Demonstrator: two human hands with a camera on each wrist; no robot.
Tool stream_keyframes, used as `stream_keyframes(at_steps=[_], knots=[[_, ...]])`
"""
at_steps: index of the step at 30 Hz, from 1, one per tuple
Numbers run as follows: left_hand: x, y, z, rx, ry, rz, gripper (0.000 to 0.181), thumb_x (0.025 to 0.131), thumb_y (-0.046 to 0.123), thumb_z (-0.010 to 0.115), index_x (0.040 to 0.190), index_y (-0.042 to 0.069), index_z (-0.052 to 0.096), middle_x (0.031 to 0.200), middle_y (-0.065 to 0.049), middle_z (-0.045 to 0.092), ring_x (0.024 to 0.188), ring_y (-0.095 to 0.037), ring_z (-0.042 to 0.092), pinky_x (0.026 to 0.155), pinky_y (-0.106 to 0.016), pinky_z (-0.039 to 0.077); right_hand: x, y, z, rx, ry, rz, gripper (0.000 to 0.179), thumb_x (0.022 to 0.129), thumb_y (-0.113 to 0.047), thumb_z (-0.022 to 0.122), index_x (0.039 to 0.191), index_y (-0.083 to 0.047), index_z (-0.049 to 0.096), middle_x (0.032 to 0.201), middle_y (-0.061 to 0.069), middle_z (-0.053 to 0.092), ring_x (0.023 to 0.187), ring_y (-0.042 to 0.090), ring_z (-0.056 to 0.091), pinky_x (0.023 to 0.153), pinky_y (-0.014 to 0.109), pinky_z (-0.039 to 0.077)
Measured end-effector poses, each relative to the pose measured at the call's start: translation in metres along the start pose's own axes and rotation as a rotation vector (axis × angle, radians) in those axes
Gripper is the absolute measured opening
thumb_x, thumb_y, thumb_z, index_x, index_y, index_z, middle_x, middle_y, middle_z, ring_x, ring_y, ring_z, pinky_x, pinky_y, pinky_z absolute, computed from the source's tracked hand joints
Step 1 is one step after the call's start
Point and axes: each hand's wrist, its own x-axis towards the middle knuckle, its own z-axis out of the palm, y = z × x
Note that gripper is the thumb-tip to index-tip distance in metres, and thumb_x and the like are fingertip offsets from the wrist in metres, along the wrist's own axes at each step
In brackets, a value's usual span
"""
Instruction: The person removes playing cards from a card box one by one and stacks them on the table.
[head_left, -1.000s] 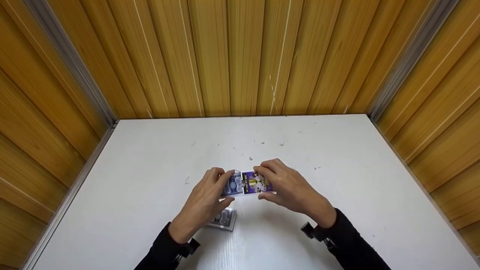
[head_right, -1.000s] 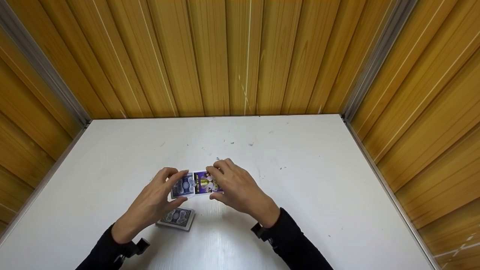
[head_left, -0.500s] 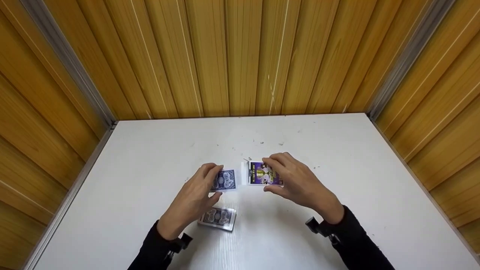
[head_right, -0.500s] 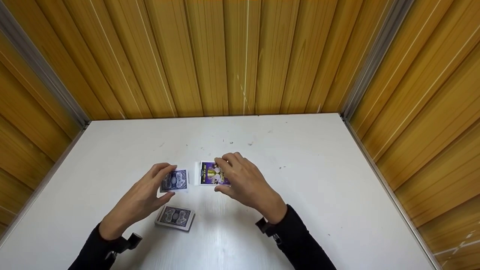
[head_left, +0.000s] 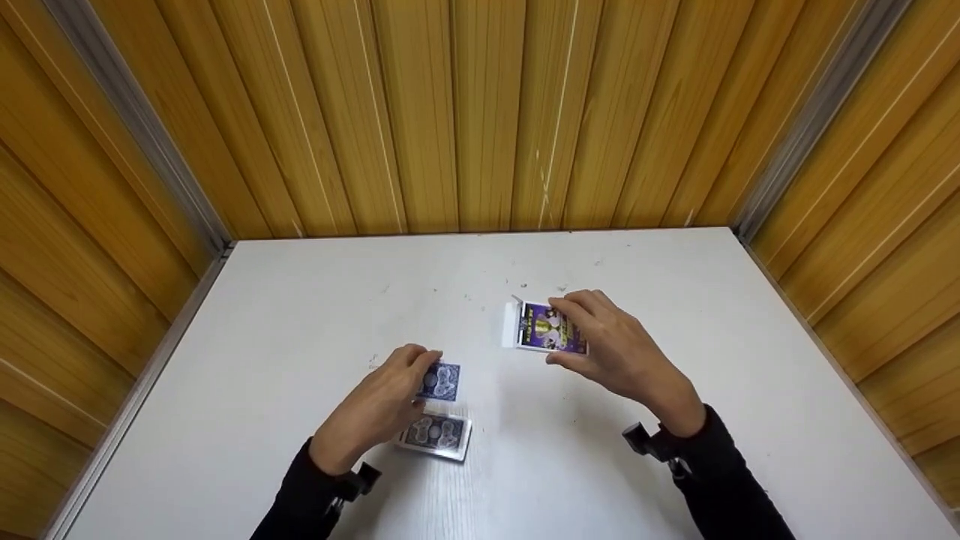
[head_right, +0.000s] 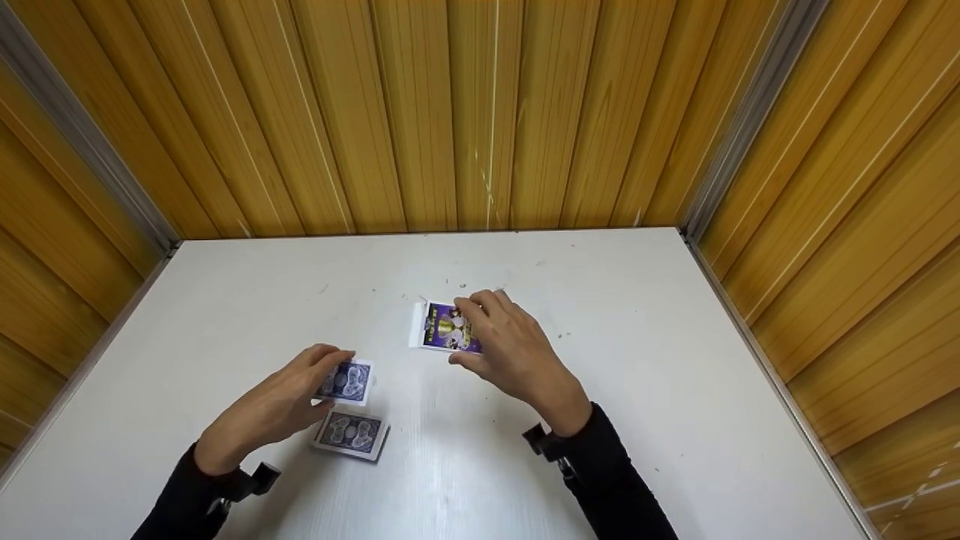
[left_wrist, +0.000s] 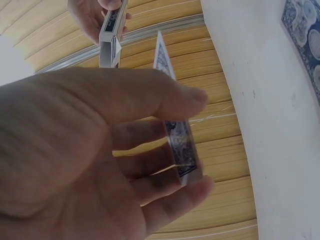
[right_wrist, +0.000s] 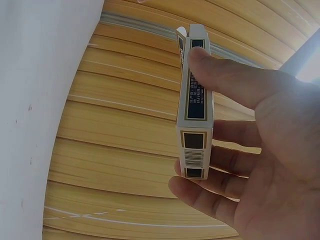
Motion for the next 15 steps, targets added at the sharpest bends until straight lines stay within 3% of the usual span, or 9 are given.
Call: stream_keyframes(at_steps=[5,11,15], knots=[[-0.001,0.001,0.007,0.005,-0.087,-0.007,0.062,0.076,-0.016,0.077,0.133,-0.004,0.056,0.124,-0.018,0.057,0.114,-0.03,0.058,0.092,-0.043,0.055,-0.001,0.004,0.002,-0.004,-0.013,0.016,0.072,0.08,-0.034,0.092,0.137,-0.003,0.061,0.128,0.011,0.06,0.114,0.025,0.058,0.082,0.038,0.054],[-0.001,0.008,0.016,-0.036,-0.236,-0.147,0.061,0.075,-0.017,0.075,0.132,-0.002,0.059,0.132,-0.023,0.056,0.124,-0.037,0.055,0.098,-0.05,0.051,-0.001,0.006,0.003,0.0,-0.013,0.018,0.072,0.08,-0.035,0.091,0.137,-0.003,0.061,0.128,0.011,0.061,0.113,0.025,0.058,0.08,0.038,0.053],[-0.002,0.009,0.021,-0.038,-0.284,-0.177,0.058,0.075,-0.015,0.076,0.13,0.0,0.061,0.132,-0.023,0.055,0.123,-0.038,0.056,0.097,-0.052,0.051,0.0,0.006,0.003,0.005,-0.007,0.013,0.071,0.079,-0.034,0.092,0.136,-0.003,0.062,0.127,0.011,0.061,0.113,0.024,0.058,0.079,0.037,0.053]])
